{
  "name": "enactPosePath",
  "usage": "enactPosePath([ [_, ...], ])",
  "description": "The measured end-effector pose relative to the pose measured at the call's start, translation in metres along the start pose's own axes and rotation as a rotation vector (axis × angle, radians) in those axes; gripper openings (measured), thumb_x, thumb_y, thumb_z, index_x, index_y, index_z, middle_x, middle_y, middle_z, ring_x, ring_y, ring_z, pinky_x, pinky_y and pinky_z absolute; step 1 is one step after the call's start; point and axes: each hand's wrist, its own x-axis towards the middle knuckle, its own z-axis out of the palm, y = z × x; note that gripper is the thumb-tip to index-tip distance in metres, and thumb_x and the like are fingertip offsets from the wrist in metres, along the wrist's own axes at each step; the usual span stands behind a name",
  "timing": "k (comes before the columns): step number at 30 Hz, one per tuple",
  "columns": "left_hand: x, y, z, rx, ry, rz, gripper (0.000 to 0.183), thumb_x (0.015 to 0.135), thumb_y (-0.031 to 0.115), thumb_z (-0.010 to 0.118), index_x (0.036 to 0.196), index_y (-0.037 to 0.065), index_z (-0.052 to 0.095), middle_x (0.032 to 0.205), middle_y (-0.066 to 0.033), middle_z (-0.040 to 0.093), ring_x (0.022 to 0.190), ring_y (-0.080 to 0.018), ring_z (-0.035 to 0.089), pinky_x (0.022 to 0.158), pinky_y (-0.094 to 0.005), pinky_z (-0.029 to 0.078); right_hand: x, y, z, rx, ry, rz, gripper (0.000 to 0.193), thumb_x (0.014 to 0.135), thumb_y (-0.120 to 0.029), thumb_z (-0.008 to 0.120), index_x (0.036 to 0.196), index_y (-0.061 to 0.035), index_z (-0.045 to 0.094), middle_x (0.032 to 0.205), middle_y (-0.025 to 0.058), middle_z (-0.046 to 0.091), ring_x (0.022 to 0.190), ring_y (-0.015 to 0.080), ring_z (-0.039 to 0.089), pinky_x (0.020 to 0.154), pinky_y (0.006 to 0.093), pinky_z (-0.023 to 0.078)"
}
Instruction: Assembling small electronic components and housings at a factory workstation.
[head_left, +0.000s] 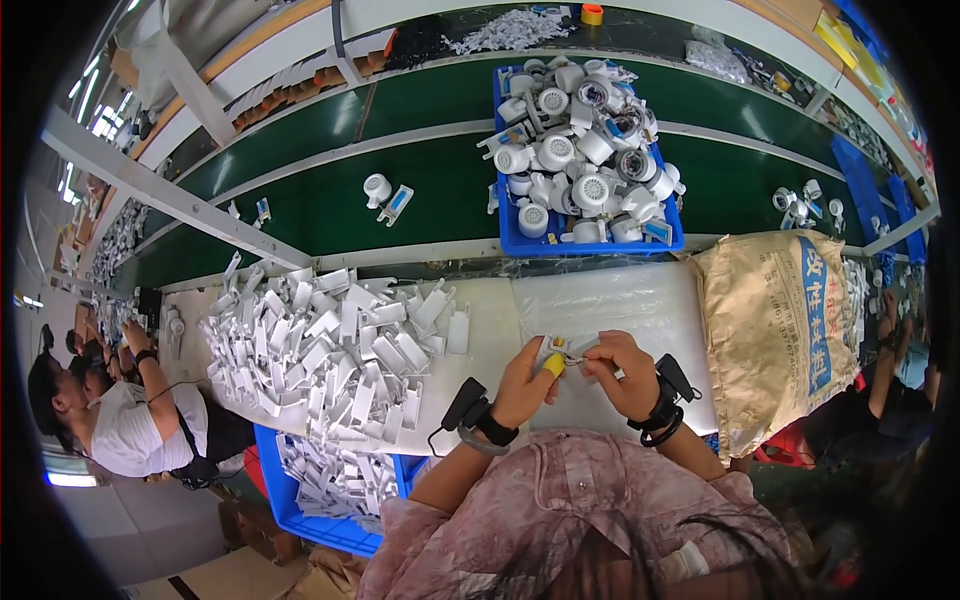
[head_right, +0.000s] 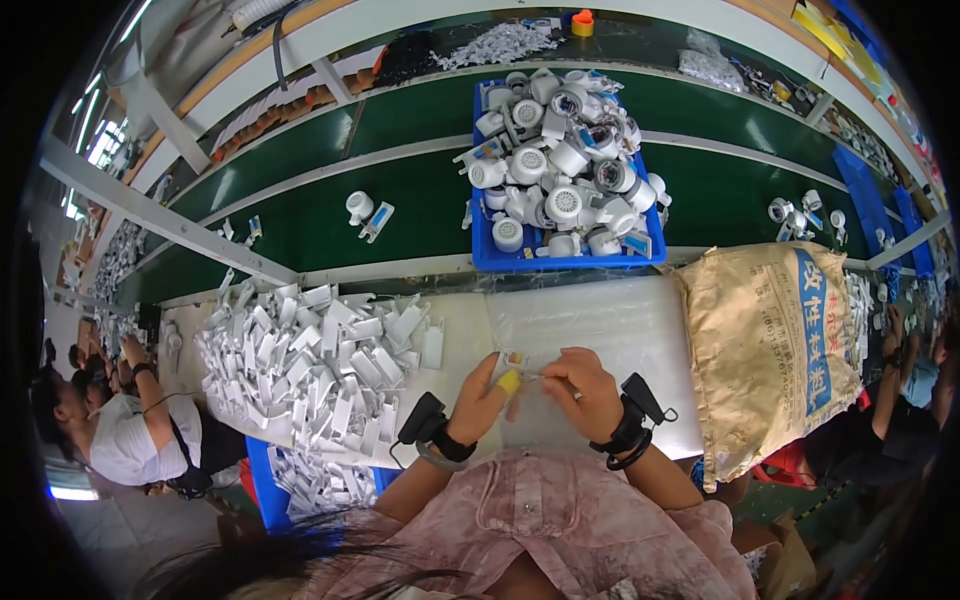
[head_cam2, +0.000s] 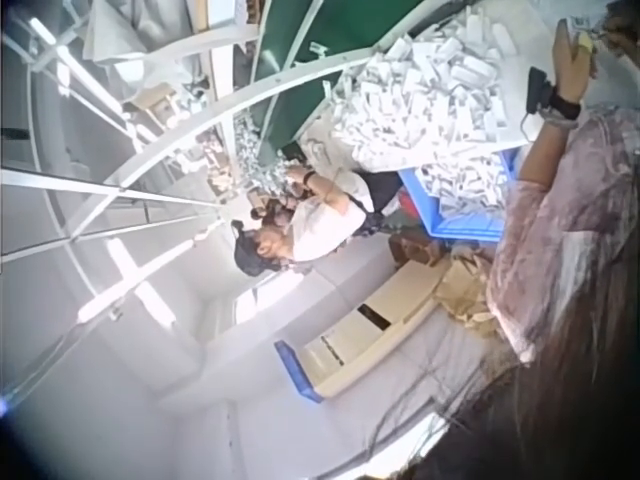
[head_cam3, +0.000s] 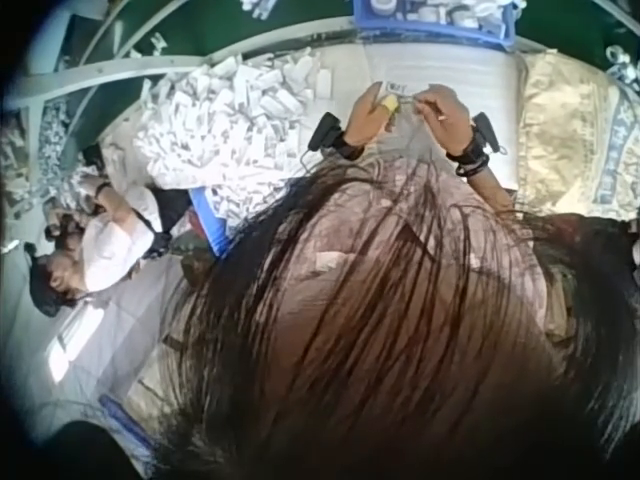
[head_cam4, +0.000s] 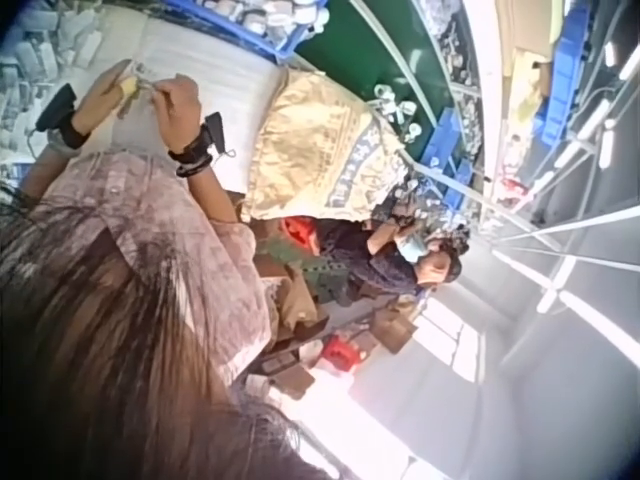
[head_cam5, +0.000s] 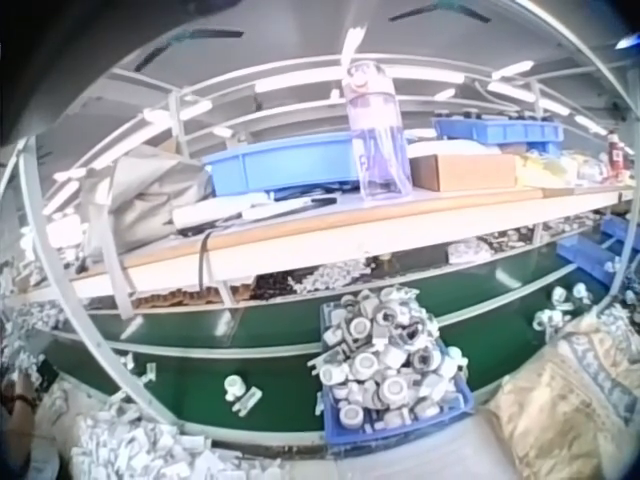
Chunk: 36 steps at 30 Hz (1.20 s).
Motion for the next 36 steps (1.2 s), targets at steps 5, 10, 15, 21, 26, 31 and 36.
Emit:
enactPosePath([
  [5, -0.003, 0.006, 0.006, 0.047, -0.034, -0.022, 0.032, 0.091, 0.002, 0.052, 0.122, 0.002, 0.047, 0.085, -0.0038, 0.057, 0.062, -0.0088, 0.054, 0.05, -0.0237, 0.044, -0.001, -0.001, 0.007, -0.117, 0.09, -0.187, 0.019, 0.074, 0.002, 0.07, 0.091, -0.0058, 0.066, 0.082, 0.0082, 0.063, 0.085, 0.0258, 0.06, 0.091, 0.0421, 0.044],
  [10, -0.009, 0.009, 0.013, 0.145, 0.016, 0.076, 0.043, 0.079, 0.001, 0.05, 0.122, 0.002, 0.046, 0.08, -0.0059, 0.058, 0.052, -0.0095, 0.052, 0.044, -0.024, 0.045, -0.003, -0.001, 0.011, -0.206, 0.126, -0.255, 0.026, 0.066, 0.002, 0.073, 0.089, -0.0088, 0.067, 0.082, 0.006, 0.06, 0.083, 0.0243, 0.057, 0.089, 0.0419, 0.045],
  [15, -0.013, 0.007, 0.016, 0.198, 0.011, 0.105, 0.041, 0.079, 0.004, 0.05, 0.119, 0.0, 0.045, 0.082, -0.0093, 0.059, 0.055, -0.012, 0.055, 0.046, -0.026, 0.046, 0.001, -0.011, 0.012, -0.234, 0.178, -0.286, 0.026, 0.066, 0.001, 0.074, 0.088, -0.0095, 0.067, 0.08, 0.0041, 0.057, 0.078, 0.022, 0.056, 0.087, 0.0422, 0.044],
  [21, -0.015, 0.014, 0.017, 0.246, 0.0, 0.089, 0.038, 0.079, 0.005, 0.051, 0.117, -0.001, 0.047, 0.087, -0.0126, 0.06, 0.061, -0.0173, 0.058, 0.055, -0.0289, 0.048, 0.002, -0.006, 0.011, -0.243, 0.173, -0.312, 0.025, 0.065, 0.0, 0.075, 0.087, -0.0099, 0.066, 0.078, 0.0028, 0.056, 0.075, 0.0208, 0.055, 0.087, 0.0418, 0.044],
  [26, -0.017, 0.012, 0.018, 0.31, -0.008, 0.176, 0.041, 0.08, 0.001, 0.049, 0.121, -0.001, 0.046, 0.092, -0.0116, 0.059, 0.075, -0.0181, 0.058, 0.064, -0.0272, 0.047, 0.002, -0.01, 0.013, -0.245, 0.188, -0.319, 0.026, 0.065, 0.002, 0.074, 0.087, -0.0099, 0.066, 0.077, 0.003, 0.056, 0.073, 0.0208, 0.056, 0.087, 0.0423, 0.044],
  [31, -0.016, 0.012, 0.016, 0.271, -0.02, 0.26, 0.041, 0.081, 0.006, 0.053, 0.121, -0.002, 0.046, 0.095, -0.0157, 0.061, 0.084, -0.0243, 0.06, 0.077, -0.0305, 0.046, 0.005, -0.015, 0.013, -0.248, 0.204, -0.313, 0.025, 0.065, 0.004, 0.072, 0.087, -0.008, 0.066, 0.077, 0.0045, 0.056, 0.072, 0.0211, 0.056, 0.088, 0.0423, 0.043],
  [36, -0.019, 0.012, 0.019, 0.232, -0.015, 0.13, 0.039, 0.087, 0.005, 0.05, 0.125, -0.003, 0.045, 0.103, -0.0174, 0.061, 0.094, -0.025, 0.061, 0.083, -0.032, 0.046, 0.001, -0.009, 0.011, -0.244, 0.142, -0.302, 0.026, 0.067, 0.004, 0.073, 0.09, -0.0065, 0.068, 0.085, 0.0072, 0.057, 0.086, 0.026, 0.055, 0.089, 0.0435, 0.043],
])
